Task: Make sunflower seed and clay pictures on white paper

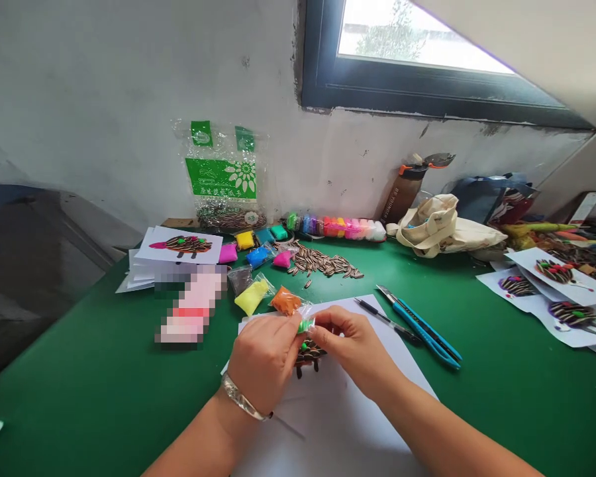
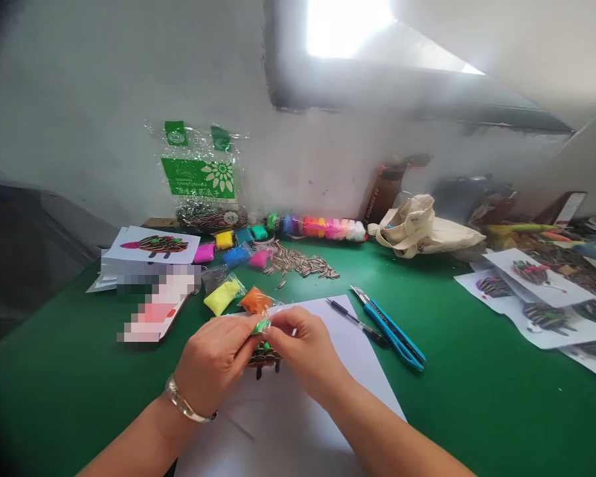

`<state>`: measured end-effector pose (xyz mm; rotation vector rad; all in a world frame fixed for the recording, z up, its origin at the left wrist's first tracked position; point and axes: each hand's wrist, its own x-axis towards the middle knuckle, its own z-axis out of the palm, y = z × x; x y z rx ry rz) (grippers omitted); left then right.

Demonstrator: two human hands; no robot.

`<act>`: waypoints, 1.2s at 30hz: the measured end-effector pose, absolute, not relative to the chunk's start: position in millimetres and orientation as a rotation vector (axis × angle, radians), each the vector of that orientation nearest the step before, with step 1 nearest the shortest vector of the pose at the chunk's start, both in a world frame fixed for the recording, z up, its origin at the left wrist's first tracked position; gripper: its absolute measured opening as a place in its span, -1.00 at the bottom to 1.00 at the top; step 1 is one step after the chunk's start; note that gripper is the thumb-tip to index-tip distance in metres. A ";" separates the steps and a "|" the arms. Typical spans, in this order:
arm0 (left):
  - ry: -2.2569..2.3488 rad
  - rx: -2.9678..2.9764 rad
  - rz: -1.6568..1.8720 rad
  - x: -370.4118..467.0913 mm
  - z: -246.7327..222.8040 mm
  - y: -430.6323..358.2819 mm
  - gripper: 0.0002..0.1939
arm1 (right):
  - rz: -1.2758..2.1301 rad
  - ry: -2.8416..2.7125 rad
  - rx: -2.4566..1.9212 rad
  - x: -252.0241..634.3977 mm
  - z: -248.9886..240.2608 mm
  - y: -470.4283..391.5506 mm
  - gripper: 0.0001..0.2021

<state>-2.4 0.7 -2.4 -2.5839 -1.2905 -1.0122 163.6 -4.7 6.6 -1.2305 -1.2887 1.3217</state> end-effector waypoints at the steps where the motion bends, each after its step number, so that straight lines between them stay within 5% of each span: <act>1: -1.292 -2.582 -1.008 -1.8 -2.7 0.1 -0.77 | 1.307 -1.299 -1.245 163.0 6.9 -4.1 -0.85; 13: -1.310 -2.601 -0.977 -2.4 -5.3 -0.4 -0.77 | 0.920 -1.565 -1.225 162.6 4.0 -4.0 -0.96; 24: -1.359 -2.627 -0.940 -1.5 -6.2 2.1 -0.77 | 0.533 -1.843 -1.223 165.3 -1.5 -4.4 -0.84; 36: -1.397 -2.606 -0.989 -0.7 -5.7 0.5 -0.76 | 0.630 -1.818 -1.132 165.9 -7.3 -3.8 -0.86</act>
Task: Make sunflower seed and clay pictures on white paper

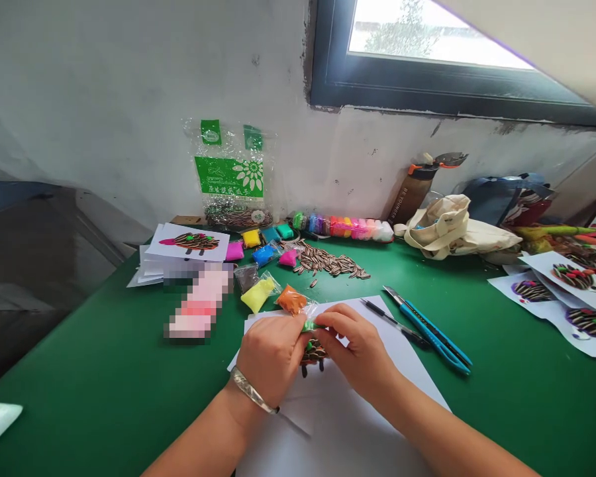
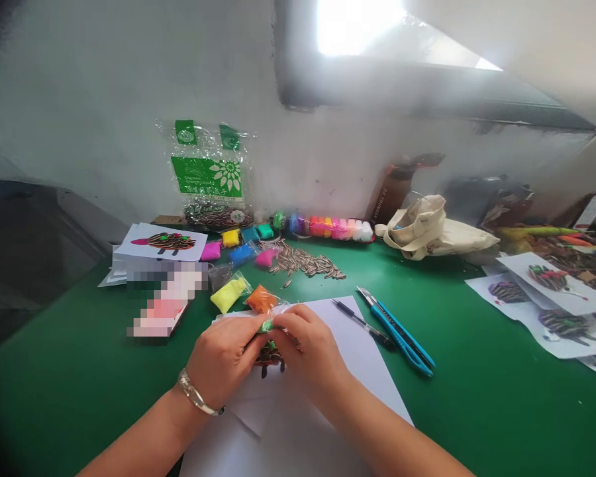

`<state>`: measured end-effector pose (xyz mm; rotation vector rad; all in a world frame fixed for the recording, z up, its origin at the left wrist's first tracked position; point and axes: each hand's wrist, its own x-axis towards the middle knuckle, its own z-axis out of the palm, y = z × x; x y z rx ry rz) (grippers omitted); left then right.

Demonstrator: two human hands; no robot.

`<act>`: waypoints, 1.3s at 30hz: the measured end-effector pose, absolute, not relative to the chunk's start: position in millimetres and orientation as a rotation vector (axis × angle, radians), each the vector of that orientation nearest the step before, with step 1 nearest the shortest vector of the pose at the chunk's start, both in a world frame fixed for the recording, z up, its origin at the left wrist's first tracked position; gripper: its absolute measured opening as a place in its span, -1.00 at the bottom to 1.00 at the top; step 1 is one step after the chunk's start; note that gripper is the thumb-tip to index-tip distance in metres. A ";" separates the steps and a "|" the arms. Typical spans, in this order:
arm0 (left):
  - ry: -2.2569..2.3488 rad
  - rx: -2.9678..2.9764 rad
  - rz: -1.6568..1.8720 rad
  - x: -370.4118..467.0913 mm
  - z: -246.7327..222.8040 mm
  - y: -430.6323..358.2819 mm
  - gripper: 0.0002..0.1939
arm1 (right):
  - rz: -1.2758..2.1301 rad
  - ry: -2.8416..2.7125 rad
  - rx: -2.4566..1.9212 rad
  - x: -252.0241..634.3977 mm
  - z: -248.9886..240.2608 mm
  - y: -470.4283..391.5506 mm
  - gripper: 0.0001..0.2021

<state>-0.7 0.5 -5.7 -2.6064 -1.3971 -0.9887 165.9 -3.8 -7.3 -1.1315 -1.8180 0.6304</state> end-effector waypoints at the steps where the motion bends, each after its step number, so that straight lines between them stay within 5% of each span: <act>1: -1.403 -2.618 -0.979 -0.8 -5.7 0.3 -0.76 | 0.618 -1.818 -1.136 166.0 -7.1 -3.6 -0.87; 16: -1.432 -2.625 -1.000 -1.7 -7.5 1.8 -0.77 | 0.665 -1.789 -1.109 170.0 -7.2 -2.7 -0.81; 28: -1.519 -2.649 -1.027 -3.3 -9.1 2.7 -0.75 | 1.458 -1.211 -1.140 169.8 2.9 -0.6 -0.84; 39: -1.464 -2.571 -1.073 -5.5 -5.5 3.8 -0.77 | 1.099 -1.647 -1.258 173.4 -6.1 -1.1 -0.85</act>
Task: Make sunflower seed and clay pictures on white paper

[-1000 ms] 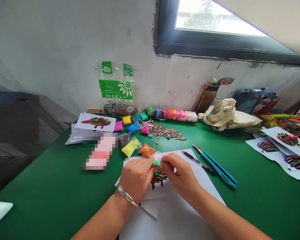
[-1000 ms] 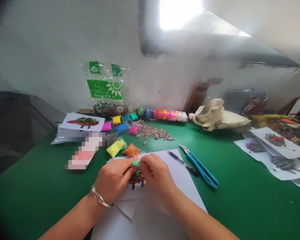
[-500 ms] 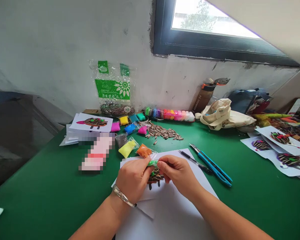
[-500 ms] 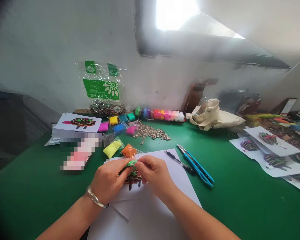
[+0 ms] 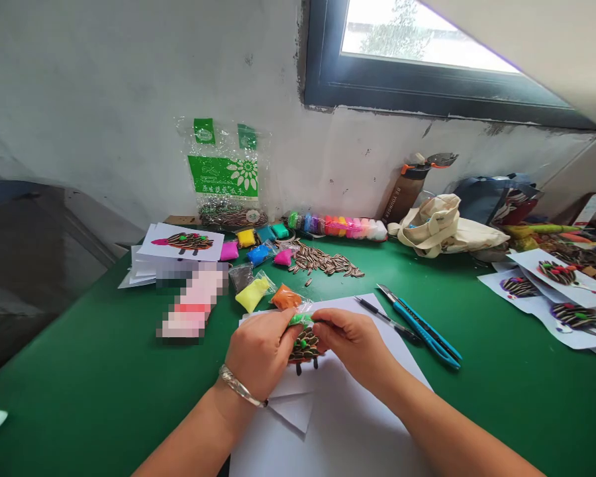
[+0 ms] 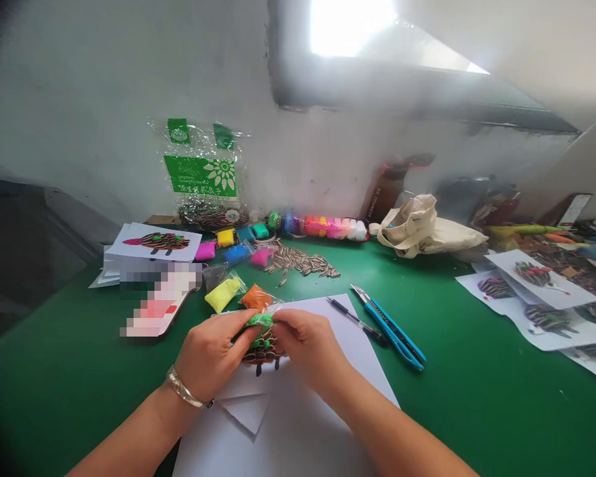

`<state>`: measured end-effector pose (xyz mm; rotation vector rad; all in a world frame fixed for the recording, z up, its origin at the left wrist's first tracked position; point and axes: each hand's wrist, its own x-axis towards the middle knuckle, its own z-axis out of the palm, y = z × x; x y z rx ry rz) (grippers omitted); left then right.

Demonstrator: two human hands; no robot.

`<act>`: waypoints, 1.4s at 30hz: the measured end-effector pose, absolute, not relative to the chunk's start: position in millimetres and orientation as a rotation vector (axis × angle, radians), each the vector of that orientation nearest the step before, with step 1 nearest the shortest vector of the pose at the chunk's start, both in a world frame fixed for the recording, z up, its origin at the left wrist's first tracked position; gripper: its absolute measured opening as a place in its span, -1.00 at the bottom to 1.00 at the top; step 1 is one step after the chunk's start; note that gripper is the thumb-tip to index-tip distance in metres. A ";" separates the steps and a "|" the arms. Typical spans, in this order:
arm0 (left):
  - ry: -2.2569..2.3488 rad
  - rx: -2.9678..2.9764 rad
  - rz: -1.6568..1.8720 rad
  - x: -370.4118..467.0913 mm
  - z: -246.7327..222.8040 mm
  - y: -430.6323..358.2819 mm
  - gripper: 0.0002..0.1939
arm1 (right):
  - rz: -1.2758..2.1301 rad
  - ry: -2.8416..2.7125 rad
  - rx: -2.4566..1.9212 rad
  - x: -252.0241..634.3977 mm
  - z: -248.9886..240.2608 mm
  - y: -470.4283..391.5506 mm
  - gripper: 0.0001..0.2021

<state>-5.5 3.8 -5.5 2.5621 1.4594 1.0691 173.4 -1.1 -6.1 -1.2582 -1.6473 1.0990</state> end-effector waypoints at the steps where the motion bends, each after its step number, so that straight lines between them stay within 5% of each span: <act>1: 1.458 2.568 1.072 -5.5 -5.1 3.9 -0.77 | 1.069 -1.676 -1.275 174.4 -5.4 -0.8 -0.87; 20: 1.479 2.537 1.055 -4.9 -4.0 3.1 -0.79 | 1.355 -1.363 -1.203 179.1 4.6 -1.1 -0.79; 42: 1.986 2.352 0.752 -36.4 -16.3 36.5 -0.71 | 1.073 -1.450 -1.410 193.5 4.2 5.4 -0.67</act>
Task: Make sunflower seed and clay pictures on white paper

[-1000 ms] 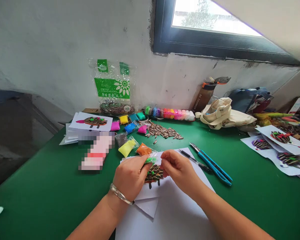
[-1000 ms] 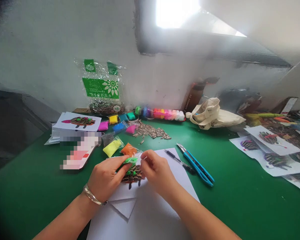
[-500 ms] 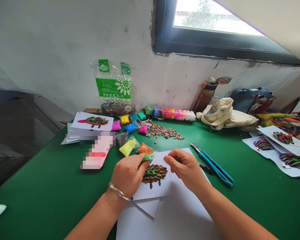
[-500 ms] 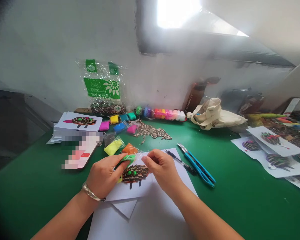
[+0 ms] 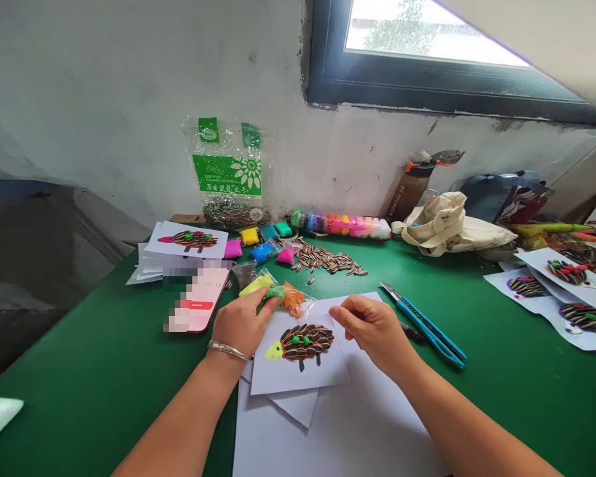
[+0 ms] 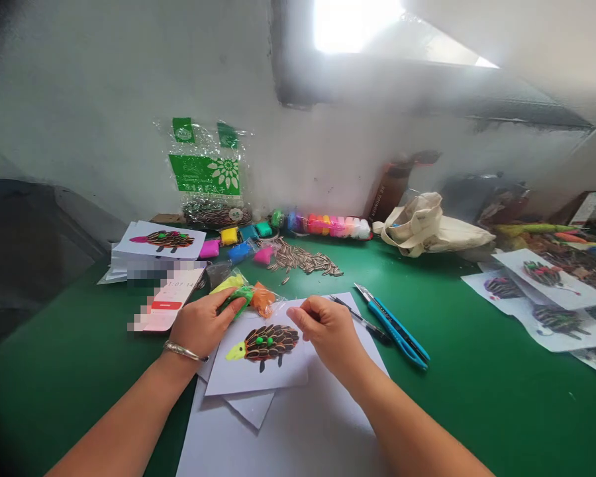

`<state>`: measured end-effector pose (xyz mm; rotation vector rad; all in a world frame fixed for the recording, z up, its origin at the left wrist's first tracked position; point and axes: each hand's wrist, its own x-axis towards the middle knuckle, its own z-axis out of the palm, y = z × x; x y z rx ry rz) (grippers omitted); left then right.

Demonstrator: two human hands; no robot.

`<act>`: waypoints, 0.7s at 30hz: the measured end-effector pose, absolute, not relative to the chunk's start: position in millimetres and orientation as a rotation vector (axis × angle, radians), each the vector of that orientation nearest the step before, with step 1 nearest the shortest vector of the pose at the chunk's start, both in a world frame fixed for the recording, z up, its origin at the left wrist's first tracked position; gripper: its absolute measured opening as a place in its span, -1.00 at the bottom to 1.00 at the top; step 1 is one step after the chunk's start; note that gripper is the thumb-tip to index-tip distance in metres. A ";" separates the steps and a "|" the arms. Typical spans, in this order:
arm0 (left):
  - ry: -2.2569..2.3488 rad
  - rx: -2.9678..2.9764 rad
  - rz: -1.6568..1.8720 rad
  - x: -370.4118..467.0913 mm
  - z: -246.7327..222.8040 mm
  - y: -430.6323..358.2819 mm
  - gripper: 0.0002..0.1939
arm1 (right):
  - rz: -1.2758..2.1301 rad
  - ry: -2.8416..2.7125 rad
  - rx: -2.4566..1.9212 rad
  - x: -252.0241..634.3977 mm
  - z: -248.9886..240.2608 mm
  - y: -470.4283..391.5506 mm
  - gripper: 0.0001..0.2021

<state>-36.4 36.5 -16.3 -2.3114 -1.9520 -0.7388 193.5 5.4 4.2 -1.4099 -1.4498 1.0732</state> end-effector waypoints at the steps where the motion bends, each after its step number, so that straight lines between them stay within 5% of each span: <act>1: -1.968 -2.314 -0.726 -36.4 -16.2 36.6 -0.70 | 1.067 -1.447 -1.389 194.8 3.3 6.0 -0.69; 8: -1.970 -2.305 -0.689 -35.7 -16.3 37.8 -0.70 | 1.233 -1.413 -1.300 194.7 -4.9 7.6 -0.70; 15: -1.912 -2.251 -0.676 -33.8 -19.1 38.4 -0.70 | 0.858 -1.672 -1.413 200.1 -2.7 10.0 -0.78; 21: -1.923 -2.238 -0.638 -30.9 -21.5 39.5 -0.56 | 1.011 -1.660 -1.430 198.7 -6.0 8.0 -0.77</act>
